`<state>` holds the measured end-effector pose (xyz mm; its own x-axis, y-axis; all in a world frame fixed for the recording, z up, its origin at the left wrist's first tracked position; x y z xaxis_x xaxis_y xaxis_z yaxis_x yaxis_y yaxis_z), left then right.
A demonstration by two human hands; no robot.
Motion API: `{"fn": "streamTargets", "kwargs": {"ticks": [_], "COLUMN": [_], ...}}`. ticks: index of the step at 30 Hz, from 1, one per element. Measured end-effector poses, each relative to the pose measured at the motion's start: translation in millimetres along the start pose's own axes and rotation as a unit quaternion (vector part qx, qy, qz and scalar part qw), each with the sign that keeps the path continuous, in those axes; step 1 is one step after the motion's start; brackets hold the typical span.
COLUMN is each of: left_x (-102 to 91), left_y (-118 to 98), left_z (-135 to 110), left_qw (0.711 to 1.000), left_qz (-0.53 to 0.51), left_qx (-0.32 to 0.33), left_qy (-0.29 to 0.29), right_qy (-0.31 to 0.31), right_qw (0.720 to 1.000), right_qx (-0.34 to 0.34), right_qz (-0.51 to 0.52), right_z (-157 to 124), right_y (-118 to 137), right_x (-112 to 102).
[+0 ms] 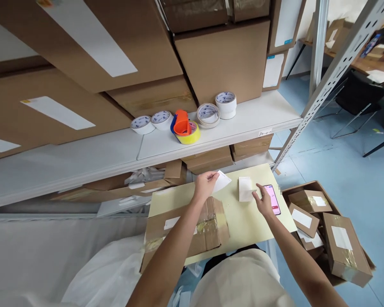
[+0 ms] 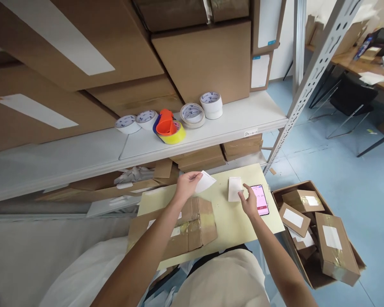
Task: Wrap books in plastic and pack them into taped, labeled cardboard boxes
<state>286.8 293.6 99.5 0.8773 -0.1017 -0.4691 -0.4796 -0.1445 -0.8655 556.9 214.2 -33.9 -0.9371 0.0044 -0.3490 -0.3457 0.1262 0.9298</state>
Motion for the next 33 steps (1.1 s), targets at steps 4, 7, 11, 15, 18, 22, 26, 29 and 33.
{"fn": "streamTargets", "kwargs": {"ticks": [4,7,11,15,18,22,26,29,33], "left_x": [2.4,6.1,-3.1,-22.4,-44.3,-76.5,-96.7,-105.6,-108.0], "left_y": [5.7,2.7,10.0,34.1,59.9,84.6,79.2,73.2,78.2], "left_z": [-21.2,-46.5,-91.6,-144.9,-176.7,-200.6,-217.9,-232.4,-245.7], "left_qw": [0.982,0.965,0.954,0.946,0.953,0.958,0.955,0.937,0.887], "left_qz": [-0.184,-0.258,-0.292,-0.296,-0.278,-0.283,-0.281,-0.319,-0.434], "left_qx": [-0.027,-0.025,-0.019,0.001,0.012,0.010,0.049,0.086,0.091], "left_qy": [0.013,0.032,0.065,0.131,0.117,0.052,0.085,0.110,0.128], "right_qy": [0.010,0.111,0.150,0.075,0.033,-0.087,0.024,0.047,0.006], "right_qw": [0.996,0.970,0.940,0.943,0.959,0.976,0.922,0.905,0.901], "right_qx": [-0.048,-0.092,-0.092,-0.072,-0.085,-0.197,-0.347,-0.364,-0.370], "right_qz": [0.068,0.195,0.293,0.317,0.267,0.032,-0.170,-0.217,-0.226], "right_z": [-10.0,-25.6,-55.6,-80.3,-98.4,-141.1,-184.5,-201.7,-214.5], "right_y": [41.0,83.3,124.3,140.2,151.9,190.0,238.3,255.5,270.7], "right_x": [9.1,41.8,78.3,94.2,107.4,119.2,173.0,192.7,193.9]}}
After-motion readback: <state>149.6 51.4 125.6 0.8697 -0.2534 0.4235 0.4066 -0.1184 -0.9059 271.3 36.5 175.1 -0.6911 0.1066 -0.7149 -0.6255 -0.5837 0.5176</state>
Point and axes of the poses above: each hand's wrist, its own z-axis towards the middle knuckle, its own x-axis out of the palm, y = z × x, the point moved 8 cm from there along z, towards the middle knuckle, and after that the axes turned 12 degrees about y, right-handed, at the moved point
